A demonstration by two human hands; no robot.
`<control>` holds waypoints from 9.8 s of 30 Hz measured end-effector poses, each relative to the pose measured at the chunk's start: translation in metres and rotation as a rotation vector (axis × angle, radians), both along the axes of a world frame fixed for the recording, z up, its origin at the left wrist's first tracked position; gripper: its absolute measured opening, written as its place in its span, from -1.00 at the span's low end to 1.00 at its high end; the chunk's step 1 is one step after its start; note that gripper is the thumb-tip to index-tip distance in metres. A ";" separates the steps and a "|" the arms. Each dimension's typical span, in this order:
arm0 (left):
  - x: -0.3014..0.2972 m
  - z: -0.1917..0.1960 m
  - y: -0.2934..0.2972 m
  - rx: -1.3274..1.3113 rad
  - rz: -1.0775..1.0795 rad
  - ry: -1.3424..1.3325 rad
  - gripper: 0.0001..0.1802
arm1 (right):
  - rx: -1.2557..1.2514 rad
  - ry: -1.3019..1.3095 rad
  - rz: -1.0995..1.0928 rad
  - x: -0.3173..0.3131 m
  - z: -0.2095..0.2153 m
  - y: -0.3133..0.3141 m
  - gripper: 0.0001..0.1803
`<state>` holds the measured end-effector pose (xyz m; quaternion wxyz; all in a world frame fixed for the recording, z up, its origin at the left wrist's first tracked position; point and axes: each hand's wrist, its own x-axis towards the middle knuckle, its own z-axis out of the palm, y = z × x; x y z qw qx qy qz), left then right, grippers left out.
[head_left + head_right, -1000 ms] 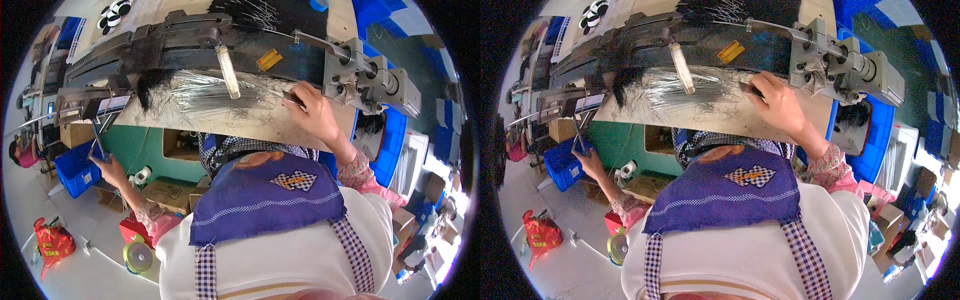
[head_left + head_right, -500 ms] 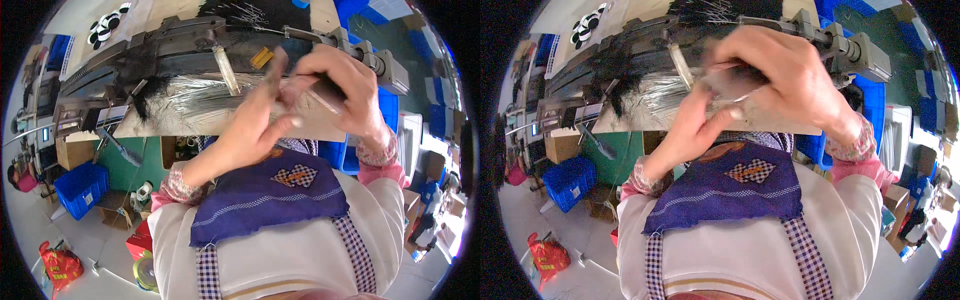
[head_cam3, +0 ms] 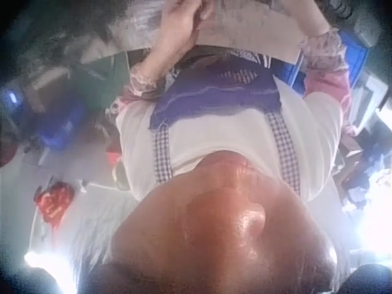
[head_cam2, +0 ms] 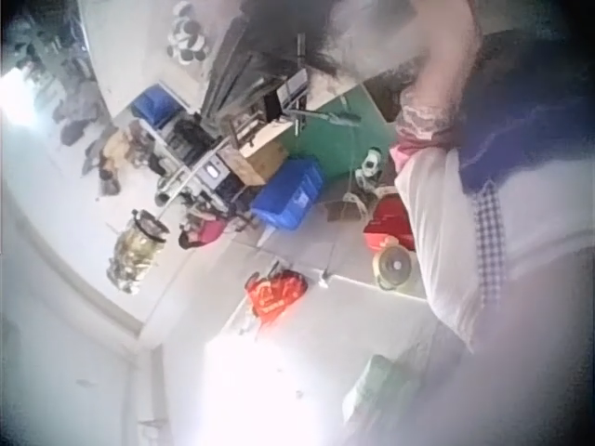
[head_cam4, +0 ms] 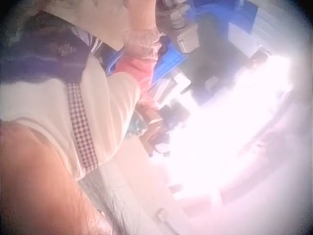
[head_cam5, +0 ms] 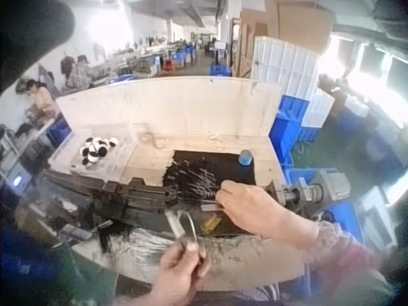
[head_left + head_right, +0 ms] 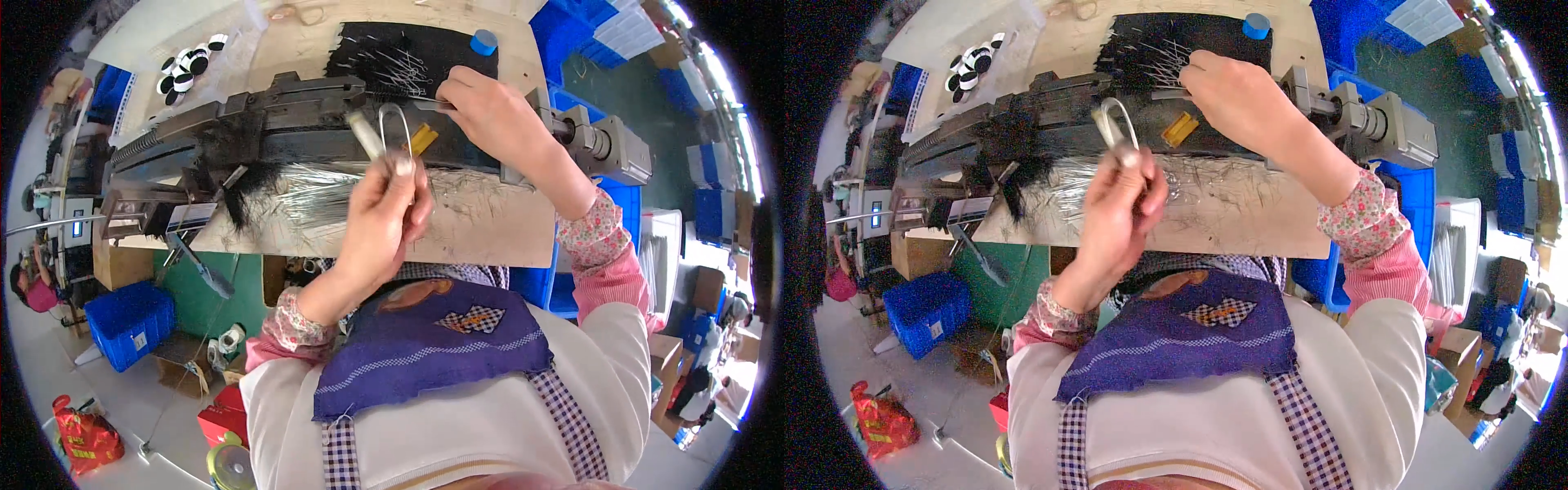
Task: Assembling fine black fibers onto a template strip for eyelash manufacturing.
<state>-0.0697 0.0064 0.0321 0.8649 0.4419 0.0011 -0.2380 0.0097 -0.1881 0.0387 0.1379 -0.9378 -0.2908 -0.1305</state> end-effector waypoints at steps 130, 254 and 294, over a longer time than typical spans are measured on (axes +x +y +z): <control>0.067 -0.021 -0.009 -0.532 0.249 0.170 -0.36 | 0.201 0.034 0.075 0.034 0.022 0.026 -0.86; 0.105 -0.036 -0.023 0.782 -0.190 -0.705 -0.75 | 0.161 0.196 0.131 0.042 0.031 -0.014 -0.85; 0.044 -0.092 0.190 0.427 0.731 0.121 -0.63 | 0.063 0.147 -0.086 0.005 -0.091 0.037 -0.73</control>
